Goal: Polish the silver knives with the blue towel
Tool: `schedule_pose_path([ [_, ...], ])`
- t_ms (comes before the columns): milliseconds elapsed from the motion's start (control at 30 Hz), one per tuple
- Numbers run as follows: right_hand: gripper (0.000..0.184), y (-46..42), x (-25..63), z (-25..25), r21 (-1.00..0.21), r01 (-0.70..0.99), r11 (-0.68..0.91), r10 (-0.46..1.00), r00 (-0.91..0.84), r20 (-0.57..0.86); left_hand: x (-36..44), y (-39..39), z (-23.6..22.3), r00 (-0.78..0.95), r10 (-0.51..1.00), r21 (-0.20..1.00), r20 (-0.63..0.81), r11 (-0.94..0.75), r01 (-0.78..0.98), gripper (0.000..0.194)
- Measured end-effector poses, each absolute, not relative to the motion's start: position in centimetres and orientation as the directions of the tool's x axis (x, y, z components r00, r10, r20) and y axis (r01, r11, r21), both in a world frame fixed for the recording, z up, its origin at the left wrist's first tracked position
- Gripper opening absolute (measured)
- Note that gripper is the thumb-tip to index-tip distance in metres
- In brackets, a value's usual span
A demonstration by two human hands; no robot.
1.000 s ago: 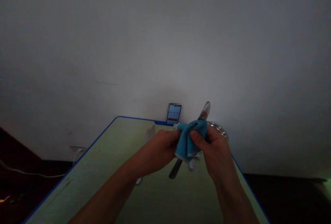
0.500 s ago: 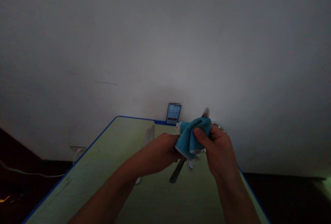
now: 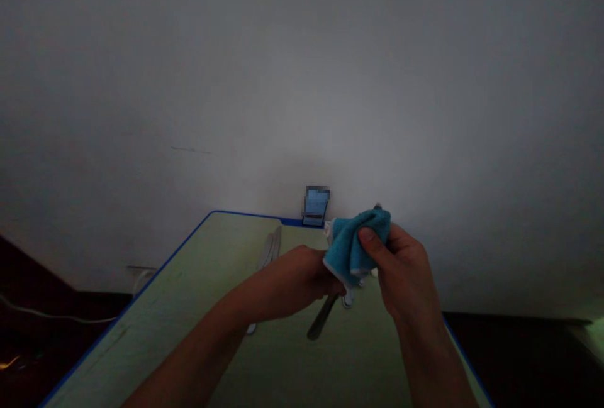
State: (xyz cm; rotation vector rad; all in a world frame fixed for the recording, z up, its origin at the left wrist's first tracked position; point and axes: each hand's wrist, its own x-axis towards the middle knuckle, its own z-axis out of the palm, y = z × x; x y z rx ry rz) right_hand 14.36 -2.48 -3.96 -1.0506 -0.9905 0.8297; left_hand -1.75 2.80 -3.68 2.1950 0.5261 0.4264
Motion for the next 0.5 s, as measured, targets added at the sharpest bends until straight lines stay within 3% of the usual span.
schedule_pose_path([
  [167,0.015,-2.55,14.29,-3.83,-0.949,-0.084,0.302,0.900,0.355,0.255,-1.78,2.82,-3.88,0.866,0.471,0.780,0.167,-0.600,0.176,0.013],
  [500,0.015,-2.37,14.33,-4.01,-0.943,-0.140,0.302,0.896,0.378,0.231,-2.56,3.17,-3.26,0.905,0.414,0.719,0.102,-0.659,0.220,0.013],
])
